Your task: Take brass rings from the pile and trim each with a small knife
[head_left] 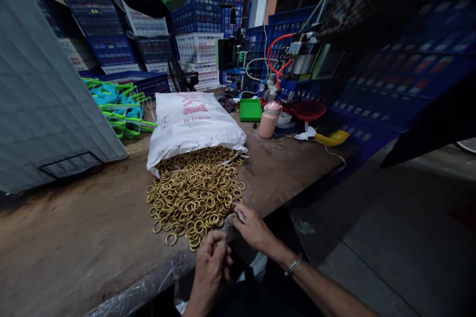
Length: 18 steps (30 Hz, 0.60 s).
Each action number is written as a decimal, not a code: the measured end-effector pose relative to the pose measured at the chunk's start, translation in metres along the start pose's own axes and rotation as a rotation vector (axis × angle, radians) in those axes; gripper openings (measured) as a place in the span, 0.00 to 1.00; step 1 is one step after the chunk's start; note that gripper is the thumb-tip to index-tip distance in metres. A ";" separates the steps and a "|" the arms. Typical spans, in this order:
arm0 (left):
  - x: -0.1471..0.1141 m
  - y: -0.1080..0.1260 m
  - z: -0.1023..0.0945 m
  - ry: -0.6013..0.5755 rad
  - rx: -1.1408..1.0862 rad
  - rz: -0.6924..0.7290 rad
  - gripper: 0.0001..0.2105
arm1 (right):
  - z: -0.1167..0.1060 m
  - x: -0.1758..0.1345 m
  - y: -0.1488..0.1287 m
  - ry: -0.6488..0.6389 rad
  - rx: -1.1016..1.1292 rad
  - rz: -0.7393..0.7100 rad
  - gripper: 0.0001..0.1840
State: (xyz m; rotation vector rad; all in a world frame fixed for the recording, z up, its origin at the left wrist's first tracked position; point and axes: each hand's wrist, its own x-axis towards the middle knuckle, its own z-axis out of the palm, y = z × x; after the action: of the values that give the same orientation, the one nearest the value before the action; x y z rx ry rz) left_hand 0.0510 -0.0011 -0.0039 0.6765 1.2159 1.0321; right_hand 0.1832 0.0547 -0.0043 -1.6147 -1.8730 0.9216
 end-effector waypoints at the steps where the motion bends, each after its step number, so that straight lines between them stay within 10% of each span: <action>1: 0.000 0.002 0.001 0.034 0.016 0.023 0.18 | -0.002 0.000 -0.001 -0.024 0.108 0.011 0.05; 12: -0.002 0.011 -0.012 -0.026 0.238 0.328 0.09 | 0.004 -0.011 -0.011 -0.408 0.755 0.301 0.05; 18: -0.002 0.008 -0.009 -0.019 0.144 0.212 0.09 | 0.001 -0.012 -0.016 -0.270 0.565 0.143 0.12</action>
State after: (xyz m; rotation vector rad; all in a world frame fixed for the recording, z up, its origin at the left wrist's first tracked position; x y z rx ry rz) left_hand 0.0397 -0.0007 0.0015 0.9408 1.2288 1.1168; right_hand 0.1740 0.0412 0.0079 -1.3283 -1.4700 1.6258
